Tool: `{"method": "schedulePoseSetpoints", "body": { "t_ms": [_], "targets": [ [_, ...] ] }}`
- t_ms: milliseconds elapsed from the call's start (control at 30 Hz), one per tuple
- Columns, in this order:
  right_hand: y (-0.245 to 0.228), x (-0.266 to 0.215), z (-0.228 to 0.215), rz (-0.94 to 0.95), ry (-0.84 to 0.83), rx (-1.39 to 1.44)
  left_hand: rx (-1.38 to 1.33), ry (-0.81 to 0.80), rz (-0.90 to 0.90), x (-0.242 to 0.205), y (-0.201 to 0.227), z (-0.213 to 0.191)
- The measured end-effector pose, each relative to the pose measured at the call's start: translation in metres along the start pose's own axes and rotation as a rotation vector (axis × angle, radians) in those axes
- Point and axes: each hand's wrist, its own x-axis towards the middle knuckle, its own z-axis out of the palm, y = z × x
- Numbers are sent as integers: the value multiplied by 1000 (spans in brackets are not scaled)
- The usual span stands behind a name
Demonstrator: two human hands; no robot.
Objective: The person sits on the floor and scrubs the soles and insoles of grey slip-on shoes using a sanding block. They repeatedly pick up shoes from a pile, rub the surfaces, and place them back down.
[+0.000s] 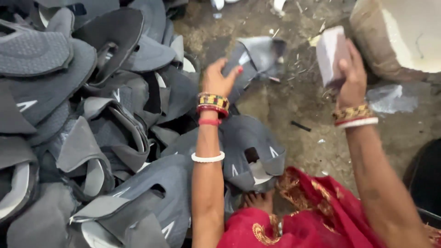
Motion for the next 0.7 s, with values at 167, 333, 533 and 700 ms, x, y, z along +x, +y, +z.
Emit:
{"method": "schedulePoseSetpoints", "body": {
  "t_ms": [167, 333, 533, 700],
  "targets": [
    [16, -42, -13, 86, 72, -1, 86, -12, 285, 10, 185, -23],
    [40, -53, -20, 176, -71, 6, 133, -328, 217, -39, 252, -5],
    [-11, -54, -1, 153, -26, 43, 177, -755, 143, -101, 187, 37],
    [-23, -76, -18, 60, 22, -250, 582, -787, -445, -156, 70, 76]
  ]
}}
